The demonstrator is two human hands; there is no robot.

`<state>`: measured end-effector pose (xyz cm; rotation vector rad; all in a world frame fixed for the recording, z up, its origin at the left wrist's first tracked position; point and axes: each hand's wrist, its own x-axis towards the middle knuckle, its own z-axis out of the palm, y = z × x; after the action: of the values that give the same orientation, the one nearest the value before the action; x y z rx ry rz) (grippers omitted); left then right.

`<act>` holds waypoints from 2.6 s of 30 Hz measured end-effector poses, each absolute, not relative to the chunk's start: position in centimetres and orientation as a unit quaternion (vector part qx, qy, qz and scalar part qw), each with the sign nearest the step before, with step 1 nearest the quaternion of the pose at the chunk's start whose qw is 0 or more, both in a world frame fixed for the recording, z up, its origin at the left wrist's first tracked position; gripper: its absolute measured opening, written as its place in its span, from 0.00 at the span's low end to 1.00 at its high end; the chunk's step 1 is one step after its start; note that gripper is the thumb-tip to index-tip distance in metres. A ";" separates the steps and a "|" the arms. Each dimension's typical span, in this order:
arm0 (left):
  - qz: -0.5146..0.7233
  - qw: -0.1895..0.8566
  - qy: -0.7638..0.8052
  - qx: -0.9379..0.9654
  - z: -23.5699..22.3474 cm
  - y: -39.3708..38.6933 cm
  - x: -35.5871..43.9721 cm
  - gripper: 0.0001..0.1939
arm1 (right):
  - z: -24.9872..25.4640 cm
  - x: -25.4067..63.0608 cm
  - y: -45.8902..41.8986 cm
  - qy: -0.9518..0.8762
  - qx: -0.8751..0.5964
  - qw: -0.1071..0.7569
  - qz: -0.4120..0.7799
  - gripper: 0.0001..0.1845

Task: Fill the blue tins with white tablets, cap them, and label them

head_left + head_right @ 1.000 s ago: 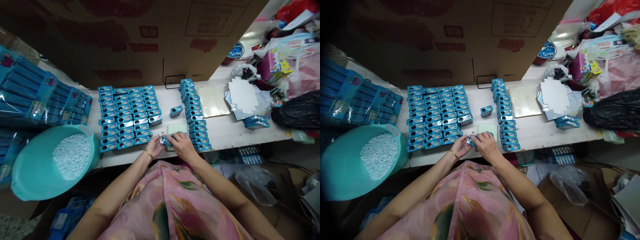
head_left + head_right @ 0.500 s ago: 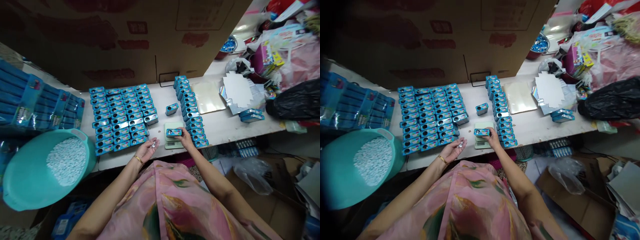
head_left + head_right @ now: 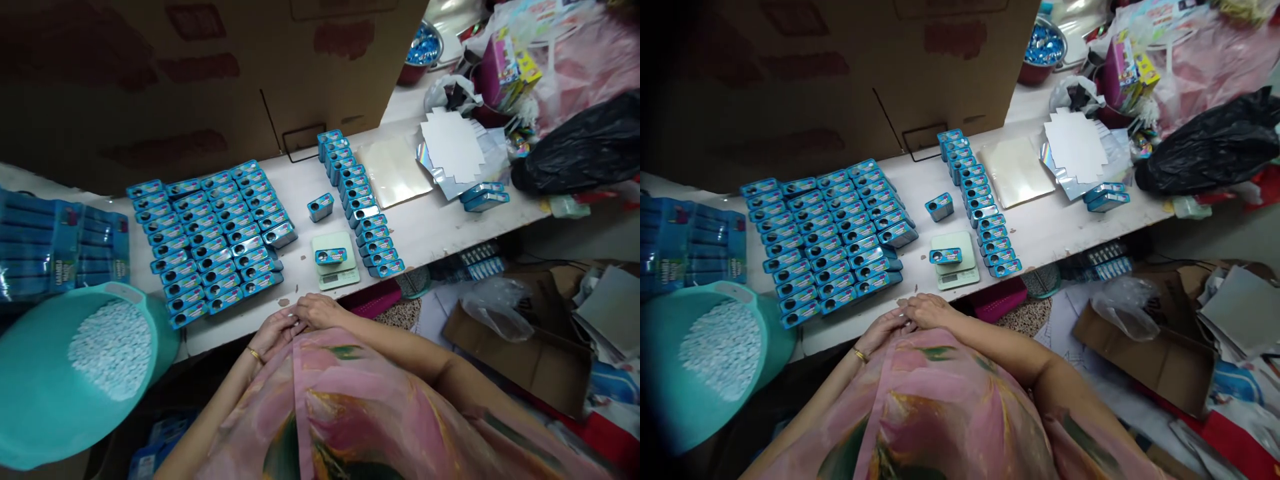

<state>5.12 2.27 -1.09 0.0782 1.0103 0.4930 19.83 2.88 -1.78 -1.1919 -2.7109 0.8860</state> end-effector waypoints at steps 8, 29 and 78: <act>0.216 0.838 0.498 0.045 -0.8 1.8 4.6 0.12 | -0.7 19.8 3.0 -0.863 -0.389 0.010 0.321 0.13; 0.238 0.820 0.515 0.075 0.3 2.6 5.0 0.13 | 0.5 24.8 4.8 -0.780 -0.515 0.252 0.250 0.11; 0.222 0.852 0.452 0.141 0.3 1.8 4.8 0.17 | 0.1 19.8 3.6 -0.845 -0.381 0.081 0.365 0.11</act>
<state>4.78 1.78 0.35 0.2959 0.9522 0.4683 19.78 3.64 0.09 -1.1403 -2.5276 1.0924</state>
